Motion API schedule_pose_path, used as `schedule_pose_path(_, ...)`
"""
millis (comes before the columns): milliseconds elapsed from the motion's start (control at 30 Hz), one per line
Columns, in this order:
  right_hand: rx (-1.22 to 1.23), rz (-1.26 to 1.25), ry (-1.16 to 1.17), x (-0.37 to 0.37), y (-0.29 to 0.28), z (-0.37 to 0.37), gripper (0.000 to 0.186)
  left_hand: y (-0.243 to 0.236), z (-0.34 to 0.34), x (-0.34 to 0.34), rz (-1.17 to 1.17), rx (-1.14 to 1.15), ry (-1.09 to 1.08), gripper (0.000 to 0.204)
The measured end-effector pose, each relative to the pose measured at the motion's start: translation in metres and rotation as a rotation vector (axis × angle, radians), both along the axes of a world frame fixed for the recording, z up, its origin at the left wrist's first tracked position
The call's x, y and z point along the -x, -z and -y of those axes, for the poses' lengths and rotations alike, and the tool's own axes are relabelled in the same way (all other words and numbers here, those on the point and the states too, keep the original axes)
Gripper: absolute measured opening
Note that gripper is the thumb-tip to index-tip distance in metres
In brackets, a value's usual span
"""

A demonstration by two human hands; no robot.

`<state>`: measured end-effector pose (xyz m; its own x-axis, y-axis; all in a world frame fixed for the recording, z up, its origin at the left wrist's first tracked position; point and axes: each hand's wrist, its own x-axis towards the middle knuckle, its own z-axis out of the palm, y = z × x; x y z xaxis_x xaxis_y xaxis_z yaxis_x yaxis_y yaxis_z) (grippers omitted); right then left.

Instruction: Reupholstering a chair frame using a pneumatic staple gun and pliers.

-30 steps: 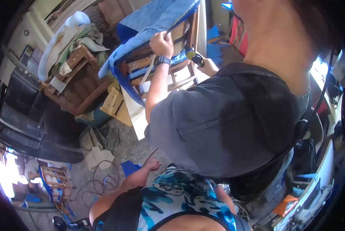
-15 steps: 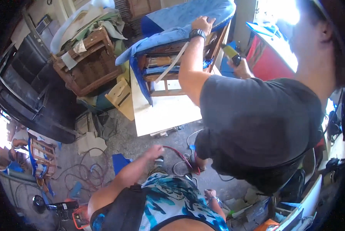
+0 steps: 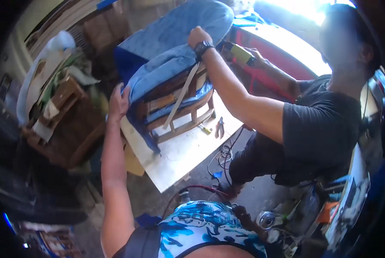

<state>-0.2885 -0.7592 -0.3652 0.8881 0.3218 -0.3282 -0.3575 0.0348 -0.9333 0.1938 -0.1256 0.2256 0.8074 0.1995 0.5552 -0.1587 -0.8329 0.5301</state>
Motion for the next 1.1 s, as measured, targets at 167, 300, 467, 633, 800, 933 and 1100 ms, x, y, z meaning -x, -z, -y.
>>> schedule_pose_path(167, 0.495, -0.068, 0.047, -0.033, -0.05, -0.084, 0.04, 0.022, -0.026, -0.009, -0.24, 0.414, 0.253, 0.057)
schedule_pose_path(300, 0.897, -0.221, 0.04, -0.106, -0.118, -0.151, 0.042, 0.005, -0.015, -0.014, -0.355, 0.405, 0.343, 0.061)
schedule_pose_path(467, 1.027, -0.286, -0.067, -0.142, -0.192, -0.197, 0.046, 0.055, -0.104, -0.056, -0.57, 0.839, 0.377, 0.09)
schedule_pose_path(633, 0.929, -0.26, 0.028, -0.137, -0.157, -0.206, 0.037, 0.056, -0.112, -0.088, -0.795, 0.954, 0.43, 0.109)
schedule_pose_path(800, 0.881, -0.201, -0.086, -0.164, -0.128, -0.216, 0.04, -0.019, -0.042, -0.092, -0.88, 1.071, 0.67, 0.106)
schedule_pose_path(933, 0.866, -0.075, -0.062, -0.217, -0.174, -0.242, 0.038, -0.058, -0.003, -0.106, -0.825, 0.431, 0.559, 0.064)
schedule_pose_path(1100, 0.699, 0.07, -0.001, -0.305, -0.225, -0.283, 0.037, -0.082, 0.017, -0.114, -0.301, -0.338, 0.286, 0.032)
